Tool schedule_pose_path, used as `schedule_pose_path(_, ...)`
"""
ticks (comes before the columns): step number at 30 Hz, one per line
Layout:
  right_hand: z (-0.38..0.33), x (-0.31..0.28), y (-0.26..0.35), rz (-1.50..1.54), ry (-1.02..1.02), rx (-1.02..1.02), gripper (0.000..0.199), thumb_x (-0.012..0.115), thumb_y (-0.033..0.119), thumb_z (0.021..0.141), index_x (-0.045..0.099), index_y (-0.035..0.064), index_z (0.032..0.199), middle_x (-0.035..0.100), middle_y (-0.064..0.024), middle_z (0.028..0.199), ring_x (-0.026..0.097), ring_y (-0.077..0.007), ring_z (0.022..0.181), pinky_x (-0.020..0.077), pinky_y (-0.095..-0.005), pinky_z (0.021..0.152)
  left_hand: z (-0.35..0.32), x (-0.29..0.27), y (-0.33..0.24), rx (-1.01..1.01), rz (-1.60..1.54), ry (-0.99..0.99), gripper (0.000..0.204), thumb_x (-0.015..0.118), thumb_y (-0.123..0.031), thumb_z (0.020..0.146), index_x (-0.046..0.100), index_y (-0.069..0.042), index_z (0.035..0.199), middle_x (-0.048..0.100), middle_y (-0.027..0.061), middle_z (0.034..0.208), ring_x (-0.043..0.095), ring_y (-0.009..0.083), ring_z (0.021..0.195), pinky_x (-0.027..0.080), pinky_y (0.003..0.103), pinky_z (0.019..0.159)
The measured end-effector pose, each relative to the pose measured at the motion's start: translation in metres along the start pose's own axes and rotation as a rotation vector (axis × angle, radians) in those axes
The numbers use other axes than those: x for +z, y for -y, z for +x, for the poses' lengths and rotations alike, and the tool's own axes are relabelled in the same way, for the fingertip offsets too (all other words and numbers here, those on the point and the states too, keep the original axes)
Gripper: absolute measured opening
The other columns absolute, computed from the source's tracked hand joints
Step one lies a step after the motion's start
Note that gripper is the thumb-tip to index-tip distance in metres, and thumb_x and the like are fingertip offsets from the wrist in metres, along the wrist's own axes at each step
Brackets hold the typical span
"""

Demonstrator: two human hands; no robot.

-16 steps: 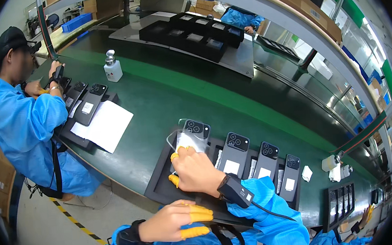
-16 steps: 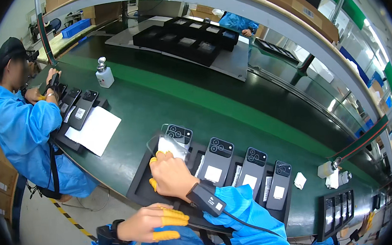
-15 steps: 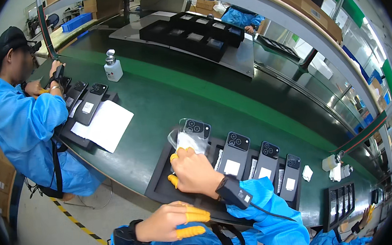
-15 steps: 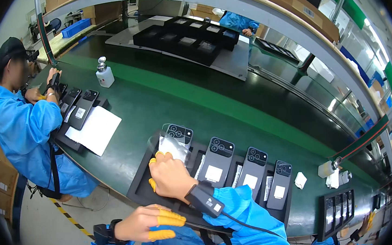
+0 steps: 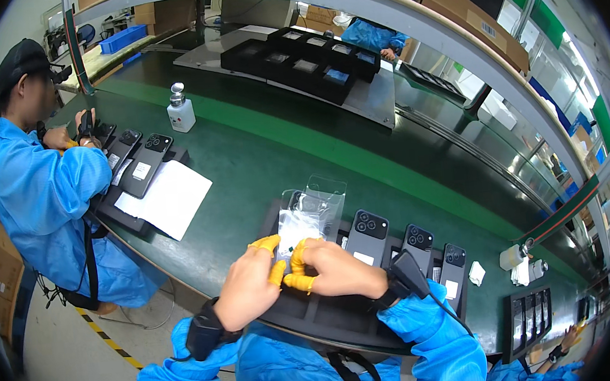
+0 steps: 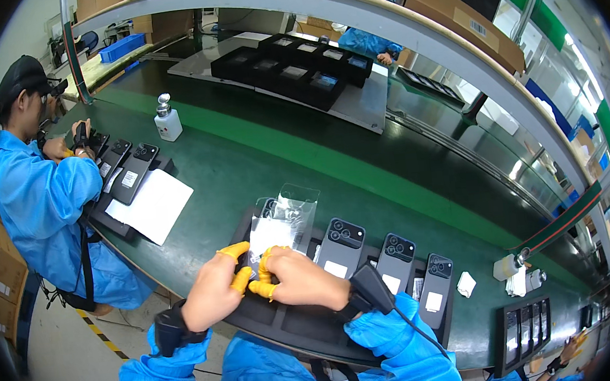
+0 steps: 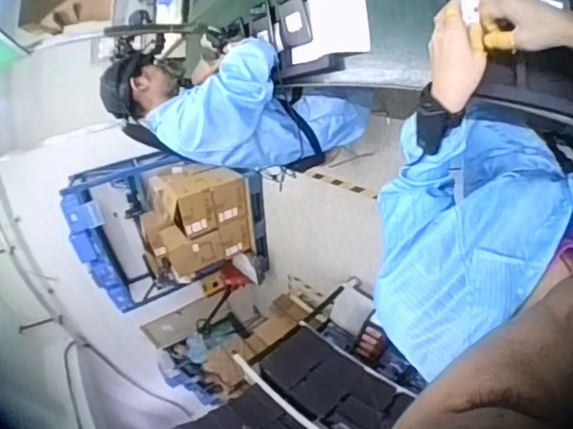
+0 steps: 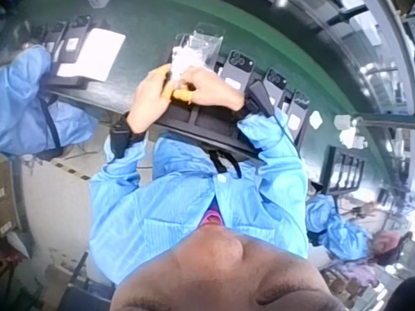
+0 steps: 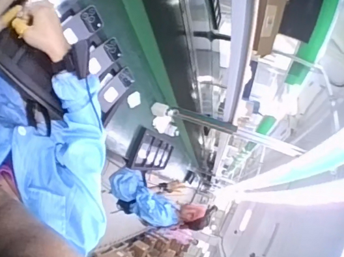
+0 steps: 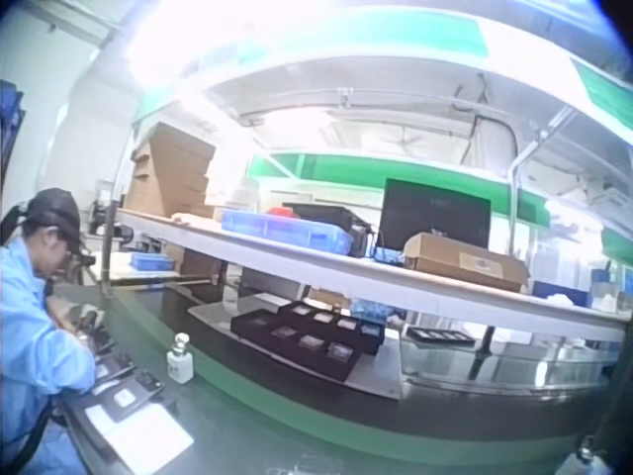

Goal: The recorder cleans the back of multiple smartphones with a cloth and solvent at a factory workstation.

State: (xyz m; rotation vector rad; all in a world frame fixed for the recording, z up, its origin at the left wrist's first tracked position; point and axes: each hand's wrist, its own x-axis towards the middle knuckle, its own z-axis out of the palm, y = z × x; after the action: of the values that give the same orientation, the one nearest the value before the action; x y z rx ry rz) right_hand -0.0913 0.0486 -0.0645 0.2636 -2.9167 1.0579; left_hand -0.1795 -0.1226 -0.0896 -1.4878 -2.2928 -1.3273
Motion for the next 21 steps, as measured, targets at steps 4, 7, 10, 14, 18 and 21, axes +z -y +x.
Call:
schedule_pose_path(4,-0.021,-0.019,0.004,-0.170,-0.008,0.032,0.027,0.068,0.024,0.083,0.063,-0.0028,0.083,0.059,-0.0202,0.081,0.057,-0.0365,0.075,0.0474,-0.0424,0.067,0.012,0.014,-0.025,-0.282,0.274,0.289,0.034,0.059,-0.010,0.082,0.055,0.005,0.112,0.060,0.0270,0.097,0.062,0.0429,0.074,0.051,0.050,0.067)
schedule_pose_path(7,-0.033,-0.017,0.002,-0.130,-0.026,0.043,0.025,0.068,0.022,0.083,0.063,-0.0026,0.085,0.059,-0.0197,0.084,0.058,-0.0365,0.077,0.0484,-0.0417,0.069,0.019,0.018,-0.030,-0.310,0.297,0.312,0.035,0.059,-0.007,0.081,0.055,0.004,0.113,0.060,0.0275,0.101,0.062,0.0431,0.076,0.051,0.049,0.067)
schedule_pose_path(10,-0.034,-0.012,-0.002,-0.078,-0.025,0.012,0.024,0.068,0.021,0.083,0.063,-0.0010,0.088,0.060,-0.0178,0.088,0.058,-0.0358,0.085,0.0480,-0.0415,0.075,0.010,0.022,0.001,-0.182,0.126,0.050,0.035,0.058,-0.006,0.084,0.055,0.003,0.117,0.062,0.0213,0.105,0.065,0.0330,0.079,0.052,0.041,0.069)
schedule_pose_path(14,-0.033,-0.009,0.009,-0.138,-0.030,0.056,0.028,0.071,0.023,0.080,0.063,-0.0014,0.089,0.058,-0.0188,0.092,0.056,-0.0369,0.091,0.0462,-0.0434,0.081,0.021,0.000,-0.003,-0.473,-0.530,0.160,0.037,0.055,-0.009,0.092,0.051,-0.002,0.128,0.060,0.0065,0.110,0.058,0.0123,0.091,0.048,0.026,0.076)
schedule_pose_path(18,-0.026,0.005,0.035,-0.212,-0.167,0.165,0.036,0.074,0.029,0.076,0.061,-0.0035,0.086,0.056,-0.0222,0.088,0.058,-0.0389,0.082,0.0490,-0.0452,0.073,0.028,-0.008,-0.004,-0.513,-0.958,0.313,0.042,0.053,-0.012,0.094,0.044,-0.005,0.135,0.055,0.0068,0.121,0.054,0.0149,0.106,0.050,0.027,0.082)
schedule_pose_path(21,-0.020,0.025,0.040,-0.308,-0.344,0.147,0.038,0.074,0.028,0.075,0.059,-0.0052,0.082,0.055,-0.0222,0.083,0.061,-0.0387,0.067,0.0520,-0.0443,0.059,0.032,-0.013,-0.014,-0.590,-0.971,0.322,0.042,0.053,-0.012,0.095,0.044,-0.006,0.135,0.055,0.0069,0.121,0.055,0.0163,0.107,0.050,0.029,0.087)
